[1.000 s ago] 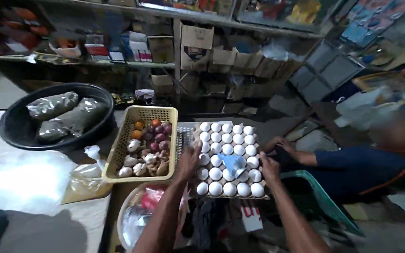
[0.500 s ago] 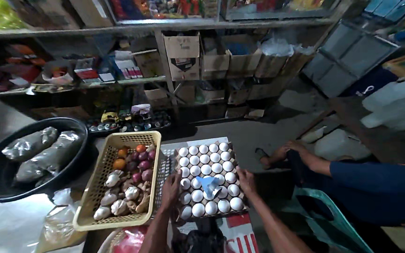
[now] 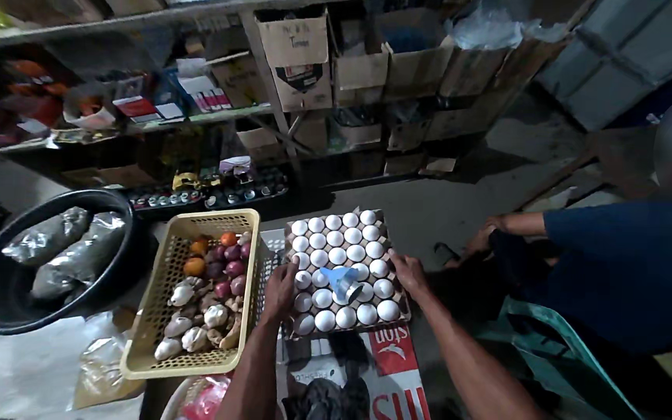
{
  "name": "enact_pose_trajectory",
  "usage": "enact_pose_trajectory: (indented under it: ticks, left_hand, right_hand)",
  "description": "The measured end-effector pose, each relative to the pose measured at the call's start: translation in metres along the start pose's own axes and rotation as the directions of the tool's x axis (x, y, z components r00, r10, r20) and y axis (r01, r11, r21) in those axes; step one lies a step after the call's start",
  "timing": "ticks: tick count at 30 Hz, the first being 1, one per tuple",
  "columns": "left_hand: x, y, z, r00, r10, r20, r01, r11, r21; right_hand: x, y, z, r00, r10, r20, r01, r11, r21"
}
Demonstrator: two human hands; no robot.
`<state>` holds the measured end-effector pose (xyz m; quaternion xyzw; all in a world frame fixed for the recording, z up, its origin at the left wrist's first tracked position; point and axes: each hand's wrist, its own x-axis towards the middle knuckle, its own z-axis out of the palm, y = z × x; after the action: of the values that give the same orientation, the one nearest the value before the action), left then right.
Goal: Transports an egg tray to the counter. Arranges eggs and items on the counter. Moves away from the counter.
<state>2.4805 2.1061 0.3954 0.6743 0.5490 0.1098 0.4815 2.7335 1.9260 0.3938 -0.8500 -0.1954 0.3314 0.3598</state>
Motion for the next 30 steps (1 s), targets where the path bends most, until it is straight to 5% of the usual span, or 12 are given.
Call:
enact_pose_trajectory:
  ticks: [14, 16, 19, 21, 25, 28, 30]
  left_hand:
    - [-0.022, -0.008, 0.000, 0.997, 0.022, -0.080, -0.021, 1.000, 0.007]
    - [-0.046, -0.012, -0.003, 0.983, 0.102, -0.155, -0.105, 0.994, -0.012]
    - [-0.104, -0.024, 0.000, 0.890, 0.405, -0.207, -0.422, 0.906, -0.043]
    - [-0.155, -0.034, 0.006, 0.844, 0.527, -0.097, -0.535, 0.838, -0.108]
    - [-0.244, -0.064, 0.034, 0.813, 0.414, 0.409, -0.382, 0.910, -0.162]
    - [-0.271, -0.084, 0.055, 0.650, 0.260, 0.714, -0.281, 0.955, -0.092]
    - [-0.276, -0.086, 0.058, 0.568, 0.245, 0.786, -0.297, 0.951, -0.082]
  right_hand:
    - [-0.013, 0.014, -0.013, 0.998, -0.051, 0.030, 0.051, 0.999, -0.014]
    - [-0.023, 0.027, -0.014, 0.997, -0.075, -0.016, 0.075, 0.997, 0.015]
    - [-0.052, 0.048, -0.014, 0.982, -0.154, -0.106, 0.159, 0.986, 0.047]
    - [-0.083, 0.061, -0.009, 0.961, -0.237, -0.144, 0.240, 0.971, 0.008]
    - [-0.126, 0.075, 0.007, 0.906, -0.401, -0.138, 0.383, 0.913, -0.142]
    - [-0.128, 0.065, 0.012, 0.901, -0.428, -0.067, 0.378, 0.853, -0.359]
    - [-0.127, 0.054, 0.015, 0.931, -0.365, 0.015, 0.328, 0.820, -0.469]
